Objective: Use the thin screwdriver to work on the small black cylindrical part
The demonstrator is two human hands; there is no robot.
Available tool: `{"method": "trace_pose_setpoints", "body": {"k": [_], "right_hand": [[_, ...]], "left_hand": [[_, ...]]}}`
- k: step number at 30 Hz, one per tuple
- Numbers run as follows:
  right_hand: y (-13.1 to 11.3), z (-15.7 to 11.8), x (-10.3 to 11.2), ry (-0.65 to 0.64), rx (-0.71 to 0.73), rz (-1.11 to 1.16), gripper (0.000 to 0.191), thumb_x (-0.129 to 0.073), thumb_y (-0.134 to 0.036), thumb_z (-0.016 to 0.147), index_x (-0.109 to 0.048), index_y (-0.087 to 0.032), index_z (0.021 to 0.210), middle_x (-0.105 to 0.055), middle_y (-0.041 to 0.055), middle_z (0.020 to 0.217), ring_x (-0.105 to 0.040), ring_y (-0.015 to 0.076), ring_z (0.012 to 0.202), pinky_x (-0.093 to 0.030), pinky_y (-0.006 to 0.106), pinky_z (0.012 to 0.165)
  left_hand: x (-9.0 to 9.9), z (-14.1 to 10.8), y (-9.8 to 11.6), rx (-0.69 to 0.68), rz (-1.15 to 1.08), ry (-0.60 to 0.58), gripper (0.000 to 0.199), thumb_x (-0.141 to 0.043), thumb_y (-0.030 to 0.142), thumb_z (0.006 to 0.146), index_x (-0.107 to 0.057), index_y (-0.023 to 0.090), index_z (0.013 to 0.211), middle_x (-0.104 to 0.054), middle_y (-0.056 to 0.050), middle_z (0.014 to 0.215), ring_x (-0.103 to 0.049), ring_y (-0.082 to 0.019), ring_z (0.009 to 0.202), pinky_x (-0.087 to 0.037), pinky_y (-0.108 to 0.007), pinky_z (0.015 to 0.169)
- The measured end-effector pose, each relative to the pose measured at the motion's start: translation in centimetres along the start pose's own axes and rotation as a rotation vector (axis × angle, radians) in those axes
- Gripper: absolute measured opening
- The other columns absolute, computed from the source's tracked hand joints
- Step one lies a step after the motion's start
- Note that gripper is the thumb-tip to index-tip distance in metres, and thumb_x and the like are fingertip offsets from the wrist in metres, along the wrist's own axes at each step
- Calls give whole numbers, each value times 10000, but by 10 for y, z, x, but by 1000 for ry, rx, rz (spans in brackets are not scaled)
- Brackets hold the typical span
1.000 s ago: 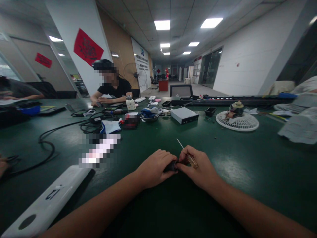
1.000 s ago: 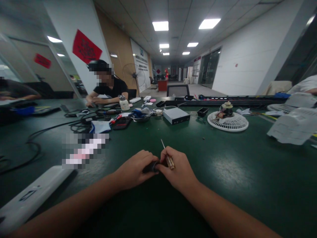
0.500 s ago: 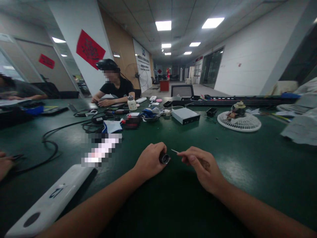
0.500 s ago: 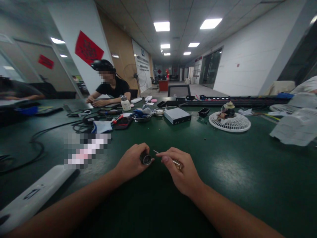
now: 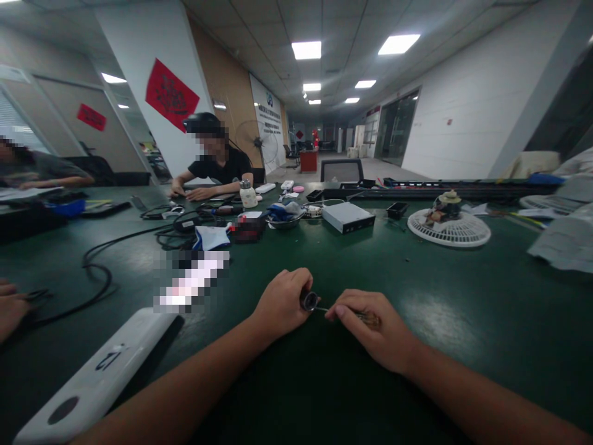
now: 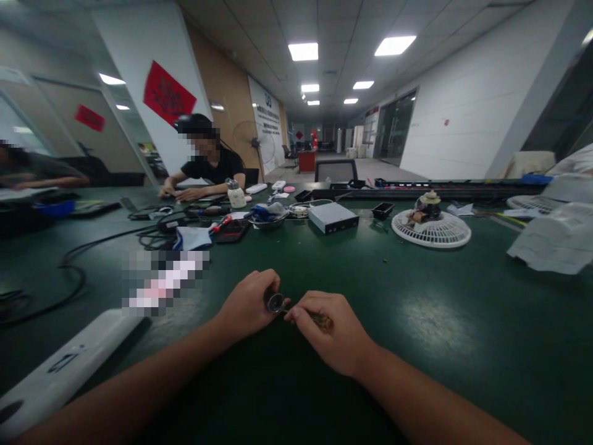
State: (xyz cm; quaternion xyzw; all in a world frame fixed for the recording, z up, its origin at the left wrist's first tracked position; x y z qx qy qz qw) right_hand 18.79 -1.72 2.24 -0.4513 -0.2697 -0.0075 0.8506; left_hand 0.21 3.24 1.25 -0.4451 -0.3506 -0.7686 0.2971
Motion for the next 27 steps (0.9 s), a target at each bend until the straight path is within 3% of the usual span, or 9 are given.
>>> {"method": "trace_pose_setpoints", "body": {"k": [4,10,15,20,25,27], "right_hand": [[0,-1,3,78,-11,-37,242,-500,-211,974,-729,-189,899,-699,36,863,-656,157,808,-486,283,747],[-2,-1,-2,-32,10,-20,226,-510,-230,970,-723,-189,906,-698,41,886,-651,161,796,-490,287,732],[0,0,2,78,-6,-61,231,-505,-204,968,-714,-185,874,-685,34,842,-647,159,785,-479,281,729],[-2,0,-2,-25,18,-17,217,-515,-217,970,-723,-194,912,-688,34,883,-647,154,797,-483,276,726],[-1,0,1,62,-13,-70,230,-507,-217,972,-707,-174,866,-672,36,844,-634,155,773,-471,286,711],[-2,0,-1,33,5,-30,209,-514,-214,971,-708,-181,903,-679,37,885,-640,154,810,-477,281,735]], "left_hand": [[1,0,0,-17,-1,5,170,-599,218,776,-432,218,808,-559,6,791,-477,-170,714,-326,-286,627],[1,0,1,-4,16,-12,170,-592,189,753,-432,217,803,-567,3,793,-486,-171,721,-332,-288,632],[1,0,1,4,26,-28,164,-594,198,756,-445,217,822,-571,2,806,-495,-171,730,-333,-289,635],[1,0,0,-17,19,-10,165,-589,192,758,-432,218,801,-562,6,782,-480,-165,701,-323,-288,629],[1,0,1,-28,13,-6,161,-585,188,756,-434,217,804,-564,3,791,-478,-169,713,-320,-287,633],[2,0,1,-31,17,-5,161,-585,194,759,-432,217,802,-565,0,790,-475,-171,714,-319,-288,633]]}}
Point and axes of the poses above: each hand's wrist, its own z-axis towards the middle knuckle, its own x-axis out of the back of the hand, y = z × x, the point moved 3 cm from there along z, towards the middle knuckle
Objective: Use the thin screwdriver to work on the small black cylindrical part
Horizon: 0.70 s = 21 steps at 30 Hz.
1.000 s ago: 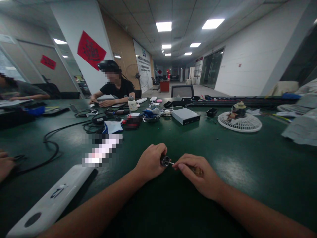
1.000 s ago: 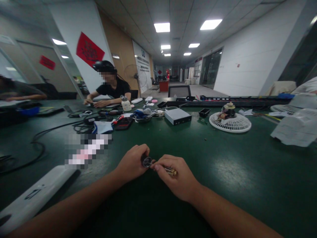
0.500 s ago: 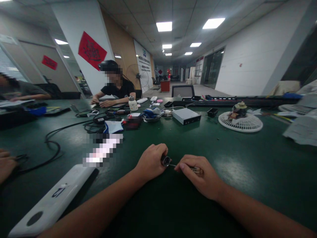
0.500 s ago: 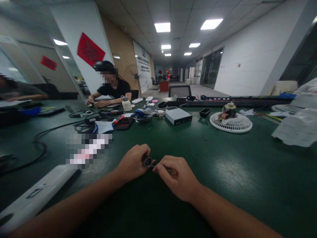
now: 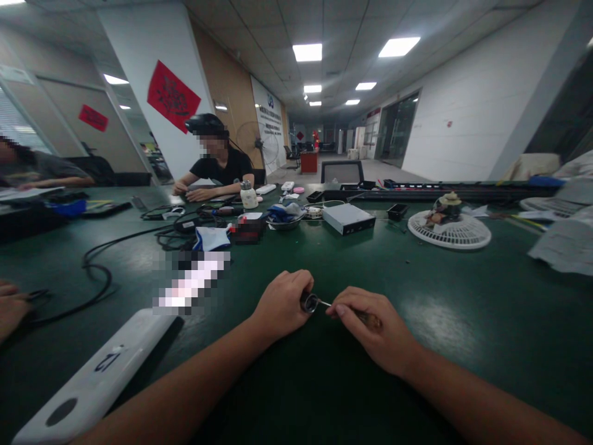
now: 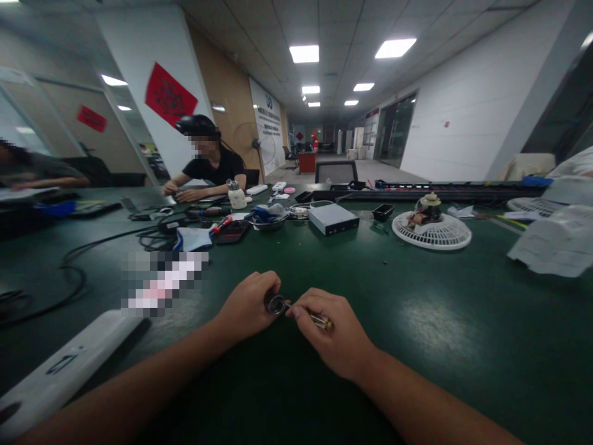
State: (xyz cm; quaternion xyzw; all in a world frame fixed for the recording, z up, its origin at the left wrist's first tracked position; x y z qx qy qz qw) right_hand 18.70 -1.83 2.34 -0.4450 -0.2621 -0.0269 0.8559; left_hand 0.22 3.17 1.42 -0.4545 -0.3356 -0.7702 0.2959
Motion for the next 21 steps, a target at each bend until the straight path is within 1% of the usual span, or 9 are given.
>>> {"method": "trace_pose_setpoints", "body": {"k": [3,6,8,11,13,15,17,19,21], "right_hand": [[-1,0,-2,-61,12,11,209,-517,-209,971,-715,-190,908,-680,28,875,-642,147,803,-476,276,737],[1,0,-1,-20,-12,-44,227,-510,-202,971,-707,-179,859,-665,23,823,-631,145,764,-465,280,715],[1,0,0,17,-18,-45,218,-512,-199,970,-699,-175,860,-663,26,838,-628,145,774,-463,278,715],[0,0,-1,-21,8,4,192,-518,-194,968,-697,-177,901,-670,30,889,-634,145,822,-470,269,745],[0,-1,-3,-61,15,1,198,-515,-197,970,-697,-178,896,-671,29,879,-634,145,817,-469,268,745],[2,-1,-4,-52,-7,-44,224,-504,-204,976,-693,-179,859,-667,24,837,-628,143,774,-460,271,715],[4,-1,-3,-2,-33,-78,240,-497,-213,981,-687,-182,839,-660,21,815,-622,145,755,-452,274,704],[5,-1,-3,16,-40,-69,233,-498,-225,984,-688,-186,857,-660,25,839,-621,148,774,-453,273,713],[4,-1,-4,-9,-28,-35,219,-499,-233,987,-697,-192,902,-663,32,883,-623,153,809,-458,270,730]], "left_hand": [[0,0,0,7,3,5,153,-582,202,773,-432,216,801,-565,0,787,-476,-170,710,-315,-289,630],[0,0,0,8,-2,8,153,-586,199,772,-437,216,802,-564,1,785,-479,-170,713,-312,-288,631],[-1,0,0,1,-5,8,160,-591,191,764,-438,215,802,-562,3,784,-480,-169,715,-310,-287,632],[-1,0,-1,-7,-2,13,171,-596,186,754,-435,213,801,-559,5,776,-474,-168,706,-304,-286,631],[-2,0,-1,-9,-4,20,174,-597,185,753,-433,213,805,-560,8,773,-472,-166,700,-301,-286,633],[-2,-1,-2,-9,-13,25,174,-597,179,752,-436,212,809,-560,11,773,-475,-164,700,-301,-285,636],[-2,-1,-2,-9,-22,27,177,-601,174,748,-440,212,809,-559,13,773,-475,-161,697,-301,-285,638],[-1,-1,-2,-3,-29,29,179,-606,168,743,-444,211,809,-558,14,771,-475,-160,697,-303,-284,639],[0,-2,-2,6,-34,27,181,-608,165,740,-446,210,809,-559,15,771,-479,-159,703,-306,-284,643]]}}
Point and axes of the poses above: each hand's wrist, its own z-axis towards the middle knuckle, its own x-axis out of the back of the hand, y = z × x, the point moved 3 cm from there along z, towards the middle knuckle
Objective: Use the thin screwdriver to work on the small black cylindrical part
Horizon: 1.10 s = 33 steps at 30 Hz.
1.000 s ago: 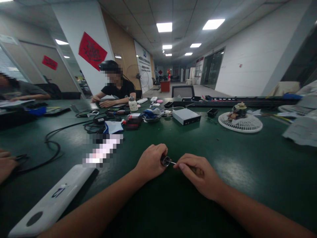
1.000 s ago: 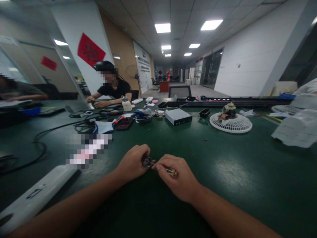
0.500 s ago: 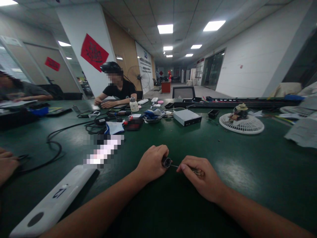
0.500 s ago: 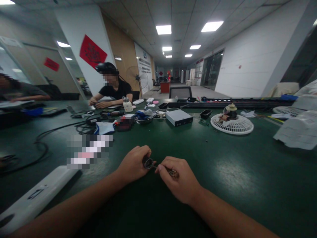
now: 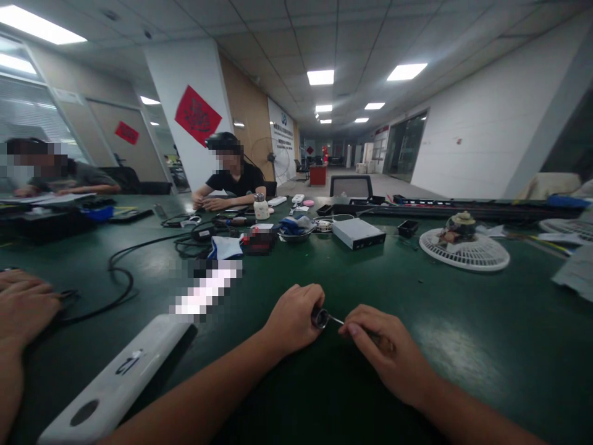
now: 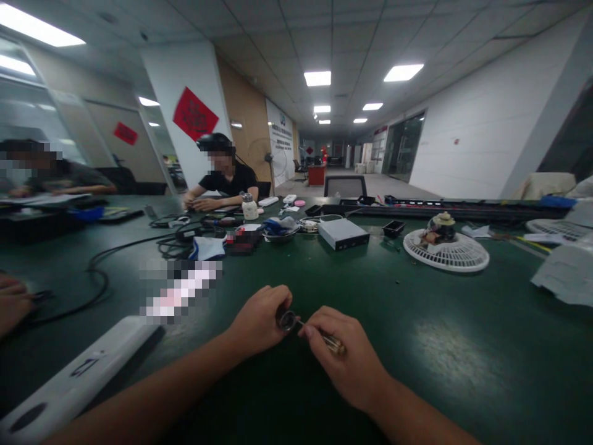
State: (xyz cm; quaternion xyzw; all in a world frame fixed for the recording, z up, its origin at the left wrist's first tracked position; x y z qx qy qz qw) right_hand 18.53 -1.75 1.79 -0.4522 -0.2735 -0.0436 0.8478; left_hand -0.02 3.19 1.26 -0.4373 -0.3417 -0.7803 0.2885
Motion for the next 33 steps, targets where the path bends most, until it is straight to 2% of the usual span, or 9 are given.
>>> {"method": "trace_pose_setpoints", "body": {"k": [5,9,12,18,22,25,30,33], "right_hand": [[-4,-1,-2,-79,16,46,221,-495,-232,992,-703,-200,926,-671,27,894,-629,150,818,-460,265,741],[-1,-1,1,-27,-12,-17,248,-486,-234,994,-682,-188,850,-663,21,841,-624,145,774,-447,267,713],[0,-1,1,0,-11,-8,236,-478,-237,997,-681,-194,884,-663,26,874,-623,149,803,-448,269,732],[-4,0,-5,-123,7,59,224,-487,-254,997,-676,-196,893,-668,35,924,-628,157,843,-460,273,759],[3,0,-2,-71,-37,-14,267,-472,-282,1003,-678,-196,858,-656,27,844,-620,158,774,-445,284,708],[4,0,-1,-24,-42,-20,257,-471,-285,1005,-674,-199,872,-656,29,866,-620,159,797,-446,281,723],[-2,0,-4,-109,1,51,210,-494,-243,995,-681,-198,911,-669,29,930,-631,148,847,-460,261,761],[-1,-1,-1,-81,0,21,231,-489,-232,994,-684,-191,878,-669,24,881,-631,145,808,-459,265,734]], "left_hand": [[1,0,1,-1,2,-11,186,-611,158,738,-452,209,820,-569,17,785,-485,-158,712,-313,-284,652],[1,0,2,-15,6,-10,189,-613,165,740,-447,209,818,-569,16,783,-486,-158,708,-315,-285,653],[1,1,2,-25,7,-12,191,-615,171,740,-443,210,814,-565,14,780,-486,-160,710,-314,-285,652],[1,0,2,-32,20,-12,191,-611,164,733,-449,210,823,-565,16,788,-476,-156,703,-315,-288,655],[1,-1,2,-37,25,-14,201,-622,174,723,-449,211,818,-564,17,788,-479,-158,714,-312,-288,652],[1,0,3,-36,25,-17,200,-618,173,723,-447,212,819,-559,19,786,-477,-157,710,-313,-288,653],[1,0,2,-33,26,-21,194,-606,161,728,-441,211,816,-563,12,796,-475,-161,712,-313,-290,660],[0,1,2,-29,27,-30,193,-605,157,728,-442,211,817,-567,10,801,-480,-165,721,-313,-289,659]]}}
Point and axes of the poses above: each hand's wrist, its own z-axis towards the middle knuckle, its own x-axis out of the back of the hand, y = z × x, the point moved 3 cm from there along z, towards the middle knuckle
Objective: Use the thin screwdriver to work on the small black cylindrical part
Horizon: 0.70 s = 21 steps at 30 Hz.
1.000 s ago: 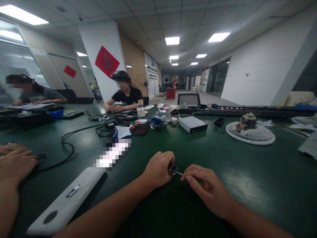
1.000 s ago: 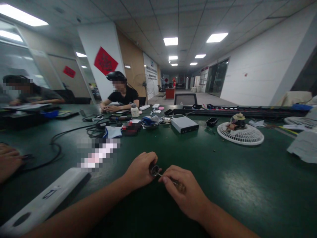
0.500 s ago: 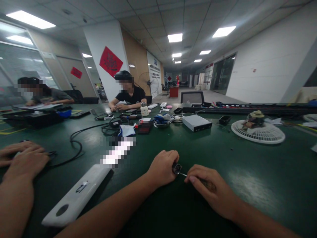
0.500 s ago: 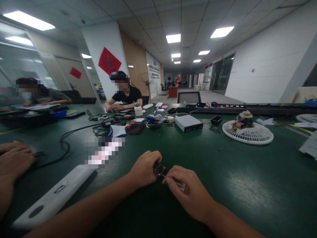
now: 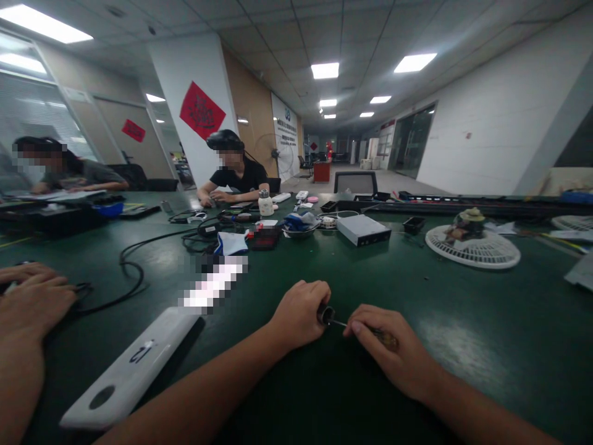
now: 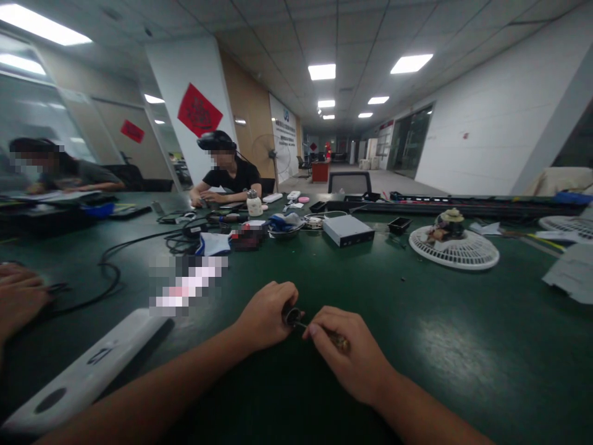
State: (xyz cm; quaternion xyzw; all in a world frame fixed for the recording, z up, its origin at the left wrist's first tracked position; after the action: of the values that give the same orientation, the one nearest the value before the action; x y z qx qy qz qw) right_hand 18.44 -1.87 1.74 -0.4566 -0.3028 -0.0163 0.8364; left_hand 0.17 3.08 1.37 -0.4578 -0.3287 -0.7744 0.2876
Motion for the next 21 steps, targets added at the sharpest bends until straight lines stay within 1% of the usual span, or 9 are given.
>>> {"method": "trace_pose_setpoints", "body": {"k": [2,4,9,11,15,18,21], "right_hand": [[2,0,2,53,-8,-34,241,-484,-224,992,-683,-189,861,-664,22,855,-627,146,788,-455,272,720],[1,0,2,77,-2,-47,227,-489,-214,986,-681,-189,867,-663,22,860,-625,149,792,-458,278,726],[-5,2,-4,-18,26,-8,196,-507,-217,975,-689,-191,907,-671,33,908,-630,155,824,-476,280,751],[-5,2,-2,-16,19,-26,204,-505,-213,973,-691,-190,890,-671,31,876,-630,155,797,-474,282,736],[-1,1,6,83,-2,-83,250,-495,-228,977,-682,-183,818,-665,20,792,-626,150,735,-455,278,691],[1,1,9,158,-6,-87,278,-481,-232,984,-673,-179,791,-656,11,753,-623,141,705,-446,269,668],[2,1,8,161,0,-67,259,-489,-224,980,-680,-180,811,-655,8,765,-626,138,709,-450,265,670]], "left_hand": [[0,0,0,5,1,-8,189,-603,160,729,-446,211,822,-570,9,805,-485,-166,730,-319,-288,663],[-1,0,-1,12,6,-17,185,-597,161,728,-450,210,828,-572,9,805,-488,-166,732,-325,-288,665],[-1,0,-1,2,23,-5,177,-583,150,724,-453,210,828,-574,7,800,-479,-166,719,-323,-291,655],[0,0,0,2,25,-1,177,-585,151,725,-454,210,828,-576,7,800,-480,-167,719,-322,-291,653],[2,0,1,5,22,-12,168,-593,160,740,-469,209,841,-578,9,807,-494,-167,733,-324,-290,663],[3,1,2,-14,35,-19,173,-601,157,736,-479,209,848,-581,8,815,-491,-170,741,-323,-292,667],[3,0,3,-28,42,-25,175,-607,149,734,-488,208,849,-589,9,816,-493,-171,742,-328,-294,674]]}}
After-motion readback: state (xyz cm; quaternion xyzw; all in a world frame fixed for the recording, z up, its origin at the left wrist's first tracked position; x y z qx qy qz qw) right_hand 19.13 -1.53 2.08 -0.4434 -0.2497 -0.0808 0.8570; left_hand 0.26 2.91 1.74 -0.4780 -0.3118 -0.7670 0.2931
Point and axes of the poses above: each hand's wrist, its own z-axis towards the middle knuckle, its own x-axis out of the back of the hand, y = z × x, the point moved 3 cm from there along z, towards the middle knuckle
